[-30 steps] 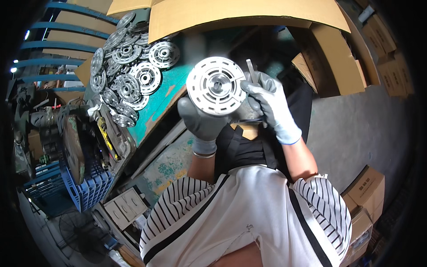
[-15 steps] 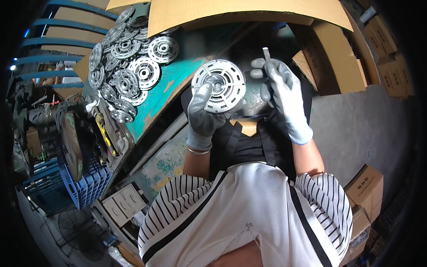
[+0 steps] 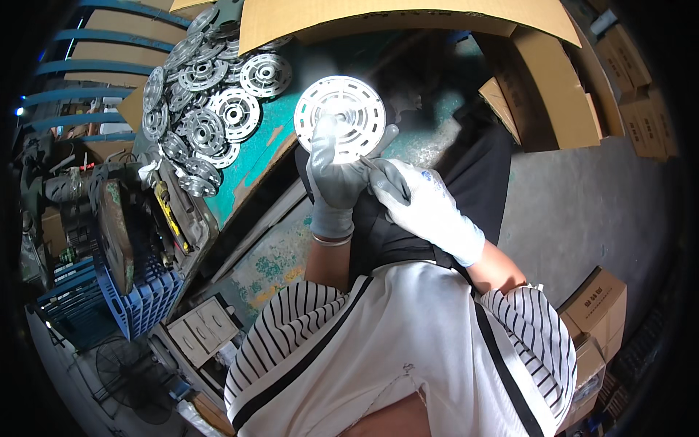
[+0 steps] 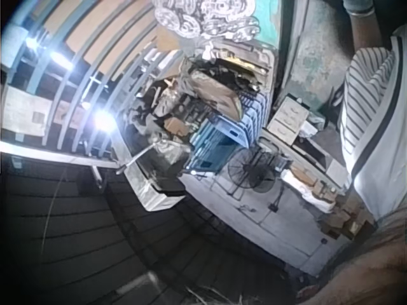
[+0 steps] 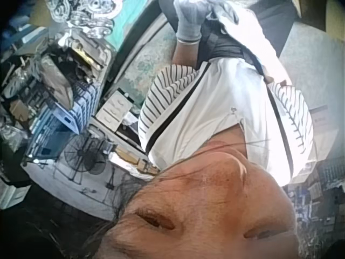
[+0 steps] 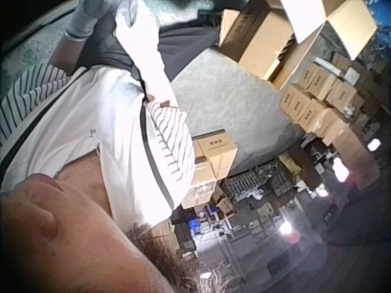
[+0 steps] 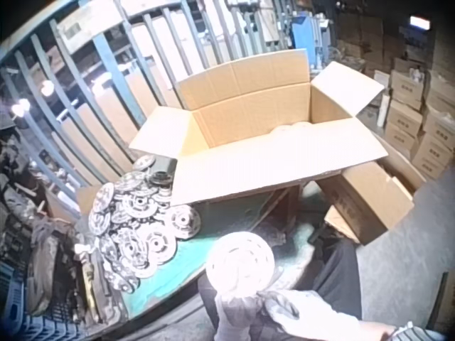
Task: Picking up circular metal parts from a pile, inspecting them with a small tool, and placing them into a cardboard box.
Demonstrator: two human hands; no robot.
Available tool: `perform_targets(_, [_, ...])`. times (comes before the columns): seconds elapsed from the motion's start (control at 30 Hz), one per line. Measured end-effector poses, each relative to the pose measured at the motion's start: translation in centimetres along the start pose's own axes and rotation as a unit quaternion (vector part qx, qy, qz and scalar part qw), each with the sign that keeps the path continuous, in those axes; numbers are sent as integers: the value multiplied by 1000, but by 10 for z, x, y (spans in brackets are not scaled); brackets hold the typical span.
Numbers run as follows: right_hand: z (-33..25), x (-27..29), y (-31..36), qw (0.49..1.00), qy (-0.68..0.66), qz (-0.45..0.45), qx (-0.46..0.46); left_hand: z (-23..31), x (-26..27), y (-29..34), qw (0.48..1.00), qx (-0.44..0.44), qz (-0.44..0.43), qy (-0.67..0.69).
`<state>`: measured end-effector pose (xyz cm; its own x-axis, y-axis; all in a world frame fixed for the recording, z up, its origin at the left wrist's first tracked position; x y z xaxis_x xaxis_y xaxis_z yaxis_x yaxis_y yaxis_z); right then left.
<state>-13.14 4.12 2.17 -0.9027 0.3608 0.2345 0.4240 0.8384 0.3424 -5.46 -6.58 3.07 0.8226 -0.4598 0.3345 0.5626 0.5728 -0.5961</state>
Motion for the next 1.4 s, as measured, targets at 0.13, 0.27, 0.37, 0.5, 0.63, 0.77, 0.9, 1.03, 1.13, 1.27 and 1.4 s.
perform_targets(0.13, [-2,3,0,999,9,38,30,0,-2,-1,999,-6,-17,-30])
perform_targets(0.27, [-14,9,4,977,104,127,139,-48,-24,19,902,293,72,309])
perform_targets(0.37, [-9,3,-1,978,114,106,141,-35,-22,14,865,286,107,398])
perform_targets(0.5, [-4,5,2,986,87,94,105,-36,-22,16,826,313,115,454])
perform_targets(0.63, [3,11,2,990,30,109,90,-35,-14,14,940,207,64,262])
perform_targets(0.77, [-6,2,2,984,86,100,118,-15,-7,5,984,75,20,162])
perform_targets(0.9, [-8,1,0,977,143,107,116,-10,-6,12,983,-96,-28,-152])
perform_targets(1.03, [-8,12,1,966,179,133,129,7,-7,11,945,-165,-59,-276])
perform_targets(1.13, [-19,6,-2,972,140,117,150,-10,0,9,983,-98,-53,-146])
perform_targets(1.27, [8,4,-7,973,199,68,93,-6,16,4,965,-114,-37,-233])
perform_targets(1.4, [10,26,-4,984,150,80,51,-45,54,1,995,34,96,21])
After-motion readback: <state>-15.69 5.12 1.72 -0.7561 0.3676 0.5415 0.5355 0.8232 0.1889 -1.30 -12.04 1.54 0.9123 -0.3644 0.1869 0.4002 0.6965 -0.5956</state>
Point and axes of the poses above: each hand's wrist, its own y-axis away from the middle knuckle, its own x-axis out of the back of the hand, z = x × y, the point moved 9 cm from there along -y, towards the middle knuckle, and after that the axes turned 8 degrees about -x, right-handed, at the moved point
